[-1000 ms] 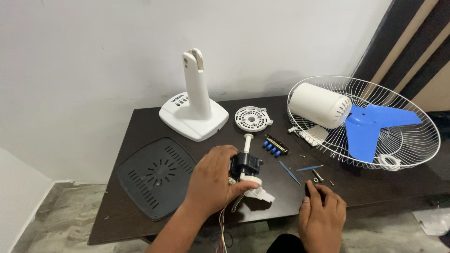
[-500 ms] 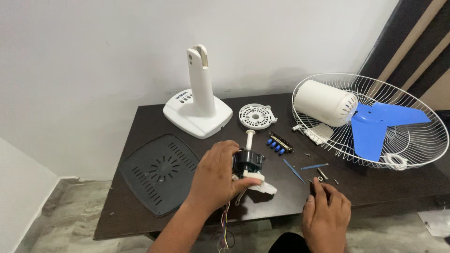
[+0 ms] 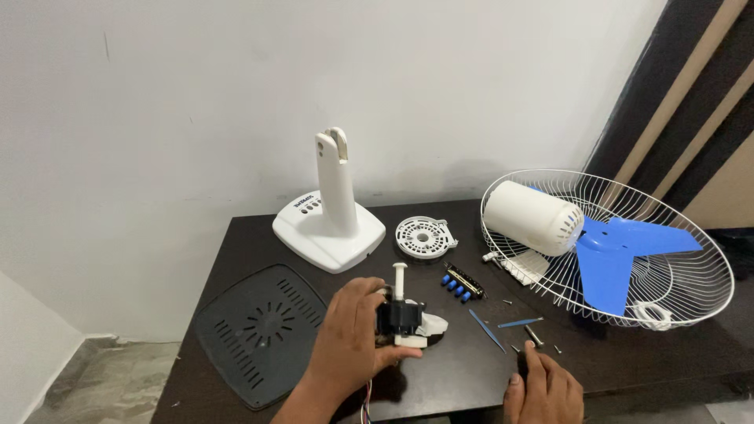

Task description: The person sits on the floor and works on a disassembled electric fan motor. They use a screwdriver to tighten a screw on the motor housing, then attach a white plastic fan hub to the motor shaft.

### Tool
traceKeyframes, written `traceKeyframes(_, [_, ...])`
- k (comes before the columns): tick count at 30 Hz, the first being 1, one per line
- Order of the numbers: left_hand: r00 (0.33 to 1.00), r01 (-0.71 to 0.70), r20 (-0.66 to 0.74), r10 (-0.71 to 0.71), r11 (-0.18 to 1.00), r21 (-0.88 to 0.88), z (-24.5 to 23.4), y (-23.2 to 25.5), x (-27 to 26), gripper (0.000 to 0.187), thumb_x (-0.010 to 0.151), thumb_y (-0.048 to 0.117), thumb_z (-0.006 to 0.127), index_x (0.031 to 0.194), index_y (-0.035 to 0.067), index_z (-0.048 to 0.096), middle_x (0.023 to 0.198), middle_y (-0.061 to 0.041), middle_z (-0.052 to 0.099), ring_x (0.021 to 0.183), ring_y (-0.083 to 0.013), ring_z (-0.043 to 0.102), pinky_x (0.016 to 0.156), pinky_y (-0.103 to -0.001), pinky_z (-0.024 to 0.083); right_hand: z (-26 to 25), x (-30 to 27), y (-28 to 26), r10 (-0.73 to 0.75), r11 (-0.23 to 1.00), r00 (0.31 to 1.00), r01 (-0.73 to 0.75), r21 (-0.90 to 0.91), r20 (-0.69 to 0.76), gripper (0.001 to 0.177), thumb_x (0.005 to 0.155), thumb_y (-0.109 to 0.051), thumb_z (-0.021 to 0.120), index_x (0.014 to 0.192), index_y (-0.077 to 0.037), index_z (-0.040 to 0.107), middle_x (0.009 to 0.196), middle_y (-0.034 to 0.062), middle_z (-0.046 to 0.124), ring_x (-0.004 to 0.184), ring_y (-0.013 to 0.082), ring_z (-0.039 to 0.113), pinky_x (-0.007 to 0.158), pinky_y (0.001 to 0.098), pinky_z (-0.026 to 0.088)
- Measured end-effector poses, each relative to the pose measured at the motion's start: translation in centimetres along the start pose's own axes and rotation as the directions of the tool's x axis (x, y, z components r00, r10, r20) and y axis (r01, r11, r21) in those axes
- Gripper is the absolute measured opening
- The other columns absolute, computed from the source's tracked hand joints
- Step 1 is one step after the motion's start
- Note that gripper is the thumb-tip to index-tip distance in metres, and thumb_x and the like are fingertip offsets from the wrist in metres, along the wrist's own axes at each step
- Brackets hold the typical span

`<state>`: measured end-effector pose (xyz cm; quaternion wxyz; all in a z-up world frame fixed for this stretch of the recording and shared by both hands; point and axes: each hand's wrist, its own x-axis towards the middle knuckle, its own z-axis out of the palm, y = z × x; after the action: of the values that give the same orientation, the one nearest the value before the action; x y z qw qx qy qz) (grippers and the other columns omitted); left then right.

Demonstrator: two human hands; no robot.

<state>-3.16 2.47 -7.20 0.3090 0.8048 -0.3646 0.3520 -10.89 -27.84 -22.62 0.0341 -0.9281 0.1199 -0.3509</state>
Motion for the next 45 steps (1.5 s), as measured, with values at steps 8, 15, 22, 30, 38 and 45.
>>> traceKeyframes(8, [0.997,-0.075,0.018,0.076,0.995,-0.065,-0.5,0.4,-1.9,0.075,0.065,0.045,0.095,0.111,0.001,0.055,0.129,-0.020,0.054,0.122,-0.0397,0.055,0.102,-0.053,0.048,-0.5,0.1,-0.3,-0.041,0.999,0.998,0.041,-0.003,-0.040,0.047,0.091,-0.025,0.055,0.132,-0.005,0.065,0.118,0.0201,0.065,0.113,0.0329,0.059,0.107,0.0494,0.046])
traceKeyframes(15, [0.995,-0.003,0.095,0.012,0.996,-0.086,-0.7,0.8,-3.0,0.068,0.062,0.032,0.095,0.110,0.001,0.057,0.135,-0.021,0.053,0.132,-0.0424,0.051,0.110,-0.056,0.043,-1.4,-0.1,-0.7,0.002,0.999,1.000,-0.002,0.045,-0.014,0.050,0.090,-0.022,0.055,0.136,-0.004,0.064,0.122,0.0217,0.062,0.113,0.0353,0.056,0.106,0.0507,0.045])
traceKeyframes(22, [0.989,-0.042,0.142,0.047,0.998,-0.039,-0.2,2.4,-4.4,0.061,0.071,0.029,0.094,0.112,0.003,0.057,0.141,-0.023,0.045,0.140,-0.0427,0.039,0.113,-0.063,0.031,-4.2,1.3,-3.8,0.084,0.982,0.992,-0.066,0.176,-0.099,0.049,0.089,-0.025,0.060,0.133,-0.002,0.060,0.124,0.0233,0.060,0.126,0.0428,0.051,0.112,0.0550,0.038])
traceKeyframes(30, [0.951,0.158,0.267,-0.154,0.987,0.007,-0.5,3.0,-5.9,0.061,0.069,0.028,0.093,0.117,0.009,0.061,0.152,-0.029,0.033,0.147,-0.0512,0.030,0.113,-0.066,0.029,-8.6,7.9,-10.9,-0.060,0.728,0.987,-0.059,0.684,0.150,0.049,0.094,-0.030,0.059,0.139,-0.009,0.056,0.142,0.0188,0.056,0.138,0.0325,0.049,0.115,0.0456,0.037])
traceKeyframes(38, [0.846,0.431,0.328,-0.419,0.902,0.041,-1.0,3.3,-7.4,0.087,0.075,0.028,0.085,0.142,0.000,0.036,0.155,-0.031,0.023,0.142,-0.0501,0.034,0.110,-0.062,0.033,-5.4,9.3,-13.1,-0.276,0.590,0.902,-0.112,0.799,0.330,0.058,0.091,-0.016,0.057,0.148,-0.011,0.049,0.151,0.0195,0.049,0.143,0.0360,0.043,0.116,0.0447,0.030])
traceKeyframes(45, [0.456,0.832,0.456,-0.764,0.548,0.084,-2.3,3.4,-4.1,0.078,0.094,0.042,0.059,0.149,-0.007,0.031,0.134,-0.029,0.054,0.130,-0.0408,0.055,0.109,-0.046,0.044,-4.5,8.9,-12.4,-0.341,0.631,0.900,0.005,0.776,0.272,0.057,0.086,-0.016,0.059,0.142,-0.008,0.053,0.142,0.0181,0.058,0.136,0.0343,0.049,0.115,0.0440,0.032])
